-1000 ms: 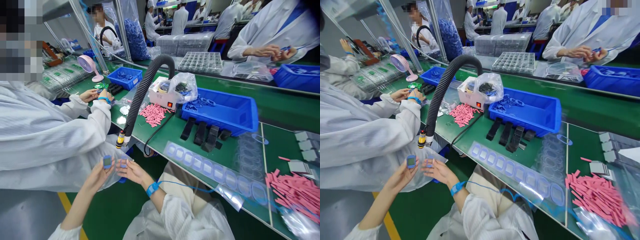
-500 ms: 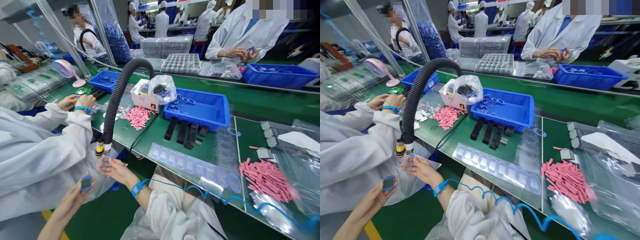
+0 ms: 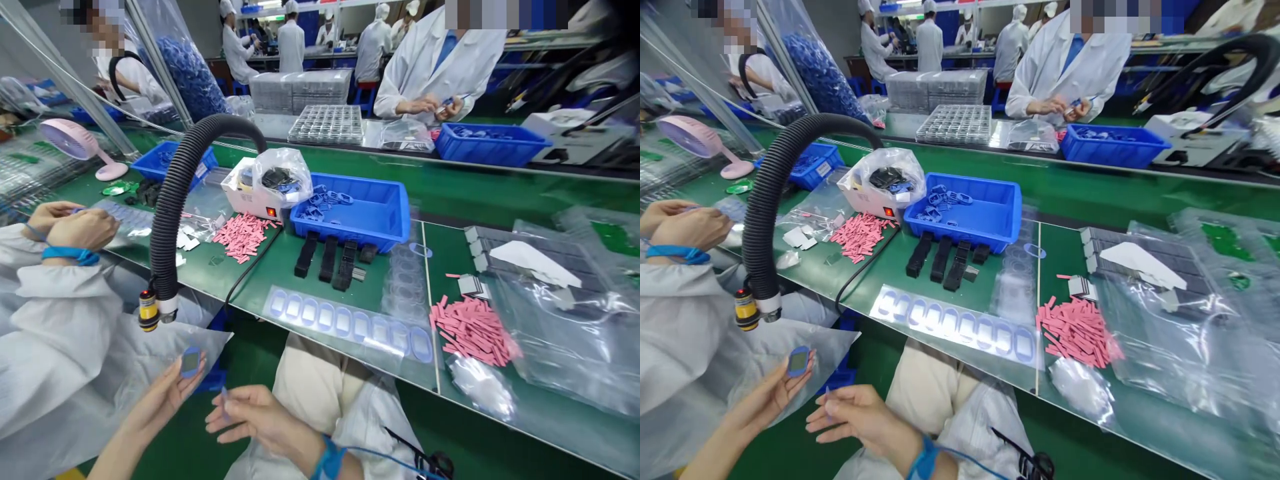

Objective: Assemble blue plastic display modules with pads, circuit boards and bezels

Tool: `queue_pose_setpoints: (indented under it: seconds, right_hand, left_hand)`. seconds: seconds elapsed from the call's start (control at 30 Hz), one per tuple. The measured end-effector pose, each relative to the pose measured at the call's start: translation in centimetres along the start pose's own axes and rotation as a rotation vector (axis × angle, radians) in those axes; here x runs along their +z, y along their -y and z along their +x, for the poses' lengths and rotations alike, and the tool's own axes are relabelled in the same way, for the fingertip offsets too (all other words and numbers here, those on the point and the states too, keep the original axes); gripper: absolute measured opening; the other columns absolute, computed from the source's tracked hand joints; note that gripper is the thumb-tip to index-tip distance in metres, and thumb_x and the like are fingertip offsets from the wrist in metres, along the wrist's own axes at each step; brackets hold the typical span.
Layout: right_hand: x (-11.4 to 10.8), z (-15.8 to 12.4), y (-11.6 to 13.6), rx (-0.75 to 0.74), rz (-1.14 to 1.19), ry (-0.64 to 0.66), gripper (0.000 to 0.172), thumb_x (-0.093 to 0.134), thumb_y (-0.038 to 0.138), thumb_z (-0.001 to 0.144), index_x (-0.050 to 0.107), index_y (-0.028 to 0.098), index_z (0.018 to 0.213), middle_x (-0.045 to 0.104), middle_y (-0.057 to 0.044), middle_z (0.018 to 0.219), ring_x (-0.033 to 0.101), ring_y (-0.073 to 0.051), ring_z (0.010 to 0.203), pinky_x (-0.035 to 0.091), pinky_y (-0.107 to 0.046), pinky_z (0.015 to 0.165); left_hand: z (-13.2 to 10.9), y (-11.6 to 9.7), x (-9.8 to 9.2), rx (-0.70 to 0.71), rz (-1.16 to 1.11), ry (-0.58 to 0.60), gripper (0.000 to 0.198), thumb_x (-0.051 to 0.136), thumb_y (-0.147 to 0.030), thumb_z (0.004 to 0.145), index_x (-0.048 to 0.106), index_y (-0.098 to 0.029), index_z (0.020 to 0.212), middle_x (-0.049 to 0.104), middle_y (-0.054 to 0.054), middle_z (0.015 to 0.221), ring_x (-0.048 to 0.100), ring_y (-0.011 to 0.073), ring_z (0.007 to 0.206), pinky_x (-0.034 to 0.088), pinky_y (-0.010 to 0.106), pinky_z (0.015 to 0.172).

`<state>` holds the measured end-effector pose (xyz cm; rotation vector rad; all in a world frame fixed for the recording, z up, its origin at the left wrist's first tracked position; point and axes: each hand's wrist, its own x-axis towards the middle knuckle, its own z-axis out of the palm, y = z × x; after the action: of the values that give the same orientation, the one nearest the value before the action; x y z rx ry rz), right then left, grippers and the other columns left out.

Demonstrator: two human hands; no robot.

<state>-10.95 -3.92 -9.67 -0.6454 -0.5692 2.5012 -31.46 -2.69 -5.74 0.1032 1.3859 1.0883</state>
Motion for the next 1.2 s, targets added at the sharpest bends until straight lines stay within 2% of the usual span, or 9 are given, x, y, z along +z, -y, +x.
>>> queue_pose_setpoints:
  seconds: [0.17,0.27,0.4,0.5,0.6,0.7,0.87,1.03,1.2]
  right_hand:
    - [0.2,-6.2,4.9,-0.171,0.038,-0.029,0.057,0.071,0.056,0.069,0.065,0.013,0.105,0.070,-0.011,0.095,0.069,-0.020,0.085,0.054,-0.027,0.068]
    - [-0.1,-9.8,8.3,-0.354,0.107,-0.053,0.060,0.073,0.058,0.065,0.065,0.017,0.107,0.072,-0.009,0.091,0.070,-0.017,0.081,0.055,-0.024,0.065]
    - [-1.0,-14.1,11.8,-0.578,0.243,-0.098,0.037,0.070,0.049,0.074,0.069,0.021,0.099,0.074,-0.005,0.085,0.070,-0.013,0.076,0.055,-0.017,0.061]
    - [-1.6,-16.3,13.0,-0.653,0.324,-0.129,0.028,0.066,0.046,0.079,0.070,0.024,0.096,0.074,-0.003,0.082,0.070,-0.011,0.072,0.055,-0.014,0.057]
    - [-1.8,-17.6,13.5,-0.697,0.365,-0.081,0.028,0.060,0.044,0.085,0.069,0.023,0.100,0.074,-0.002,0.085,0.070,-0.008,0.074,0.054,-0.012,0.060]
    - [-1.9,-18.3,13.8,-0.700,0.363,-0.041,0.029,0.057,0.043,0.088,0.069,0.021,0.103,0.075,-0.001,0.088,0.070,-0.007,0.079,0.054,-0.009,0.063]
    - [-2.0,-19.0,14.1,-0.745,0.354,-0.056,0.029,0.055,0.041,0.089,0.068,0.021,0.105,0.075,0.001,0.094,0.070,-0.006,0.082,0.054,-0.008,0.064]
    - [-2.2,-20.3,14.1,-0.821,0.271,-0.192,0.028,0.055,0.040,0.089,0.068,0.023,0.107,0.073,-0.001,0.104,0.070,-0.009,0.085,0.056,-0.011,0.068]
    - [-2.3,-21.1,14.0,-0.868,0.167,-0.349,0.024,0.058,0.042,0.086,0.071,0.028,0.100,0.073,-0.002,0.101,0.072,-0.012,0.081,0.058,-0.016,0.066]
  left_hand:
    - [-3.0,2.5,3.8,-0.032,-0.084,0.094,0.022,0.075,-0.015,0.071,0.072,-0.014,0.093,0.077,0.009,0.097,0.073,0.0230,0.087,0.059,0.029,0.080]
    - [-5.0,4.0,8.4,-0.034,-0.121,0.214,0.027,0.081,-0.024,0.065,0.074,-0.018,0.091,0.078,0.007,0.094,0.073,0.0212,0.082,0.059,0.028,0.078]
    - [-7.3,5.6,15.4,-0.103,-0.186,0.423,0.024,0.081,-0.027,0.066,0.075,-0.021,0.088,0.079,0.004,0.088,0.074,0.0178,0.075,0.059,0.025,0.074]
    - [-8.6,6.4,20.0,-0.162,-0.215,0.607,0.018,0.075,-0.028,0.074,0.075,-0.019,0.090,0.078,0.004,0.093,0.073,0.0153,0.080,0.057,0.023,0.078]
    - [-9.7,7.2,23.3,-0.218,-0.271,0.694,0.018,0.068,-0.029,0.080,0.074,-0.019,0.095,0.077,0.003,0.097,0.072,0.0139,0.087,0.055,0.021,0.083]
    - [-10.6,8.0,25.1,-0.253,-0.302,0.696,0.022,0.065,-0.029,0.083,0.073,-0.016,0.100,0.077,0.004,0.096,0.071,0.0136,0.090,0.054,0.019,0.083]
    - [-11.5,8.5,26.4,-0.294,-0.345,0.688,0.026,0.063,-0.029,0.085,0.072,-0.011,0.101,0.077,0.008,0.095,0.071,0.0139,0.087,0.055,0.021,0.083]
    - [-12.0,8.4,27.2,-0.371,-0.420,0.679,0.023,0.054,-0.023,0.091,0.071,-0.012,0.102,0.077,0.006,0.099,0.071,0.0126,0.090,0.055,0.020,0.084]
    - [-12.6,8.5,28.2,-0.378,-0.435,0.549,0.026,0.047,-0.019,0.094,0.073,-0.013,0.096,0.078,0.006,0.095,0.072,0.0126,0.087,0.057,0.019,0.079]
